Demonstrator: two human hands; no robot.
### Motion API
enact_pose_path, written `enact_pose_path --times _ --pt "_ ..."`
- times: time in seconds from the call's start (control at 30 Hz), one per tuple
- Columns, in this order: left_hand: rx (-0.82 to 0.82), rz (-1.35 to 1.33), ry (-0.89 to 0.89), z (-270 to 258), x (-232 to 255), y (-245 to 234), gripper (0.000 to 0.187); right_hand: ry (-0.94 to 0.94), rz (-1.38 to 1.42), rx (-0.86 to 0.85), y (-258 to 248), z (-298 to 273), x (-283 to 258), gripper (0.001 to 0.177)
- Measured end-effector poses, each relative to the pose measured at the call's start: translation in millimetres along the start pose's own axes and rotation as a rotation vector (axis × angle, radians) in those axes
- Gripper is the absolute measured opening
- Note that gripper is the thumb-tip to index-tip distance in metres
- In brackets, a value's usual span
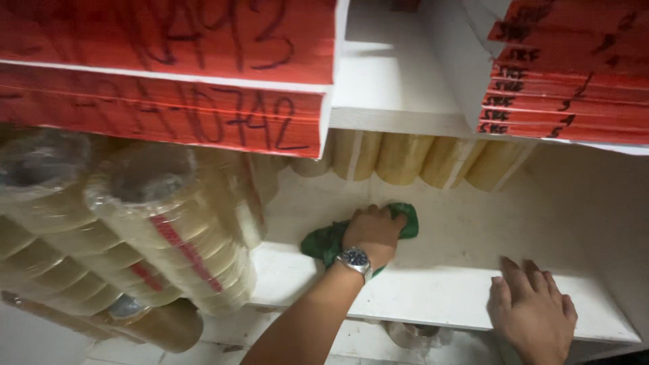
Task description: The person wipes a white shelf with a green cloth, moving from right to left and back again to clean the surface. After cleaning, the person picks up a stack of clear tape rolls from the shelf and places them on a nearby surface.
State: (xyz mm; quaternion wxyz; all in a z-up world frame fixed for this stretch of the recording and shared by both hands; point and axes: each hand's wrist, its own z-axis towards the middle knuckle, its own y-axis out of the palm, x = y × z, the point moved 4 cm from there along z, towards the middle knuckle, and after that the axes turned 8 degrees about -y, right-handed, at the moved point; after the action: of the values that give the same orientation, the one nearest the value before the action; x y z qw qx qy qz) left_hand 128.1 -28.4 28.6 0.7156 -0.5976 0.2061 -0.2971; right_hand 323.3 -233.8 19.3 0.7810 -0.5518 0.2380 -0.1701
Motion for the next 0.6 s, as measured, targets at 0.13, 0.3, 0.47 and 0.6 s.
enact_pose_path --times 0.13,0.3,0.47,0.6 --pt "0.013 0.013 -0.008 22 -3 15 0.042 0.040 -0.009 -0.009 8 3 6 0.059" --pt "0.100 0.019 -0.020 41 -3 12 0.028 0.035 -0.007 -0.035 2 4 -1 0.062" --pt "-0.012 0.018 -0.070 39 1 3 0.042 0.020 -0.010 0.031 9 2 8 0.058" --pt "0.016 0.012 -0.058 35 4 11 0.037 0.068 0.030 -0.006 -4 2 1 0.059"
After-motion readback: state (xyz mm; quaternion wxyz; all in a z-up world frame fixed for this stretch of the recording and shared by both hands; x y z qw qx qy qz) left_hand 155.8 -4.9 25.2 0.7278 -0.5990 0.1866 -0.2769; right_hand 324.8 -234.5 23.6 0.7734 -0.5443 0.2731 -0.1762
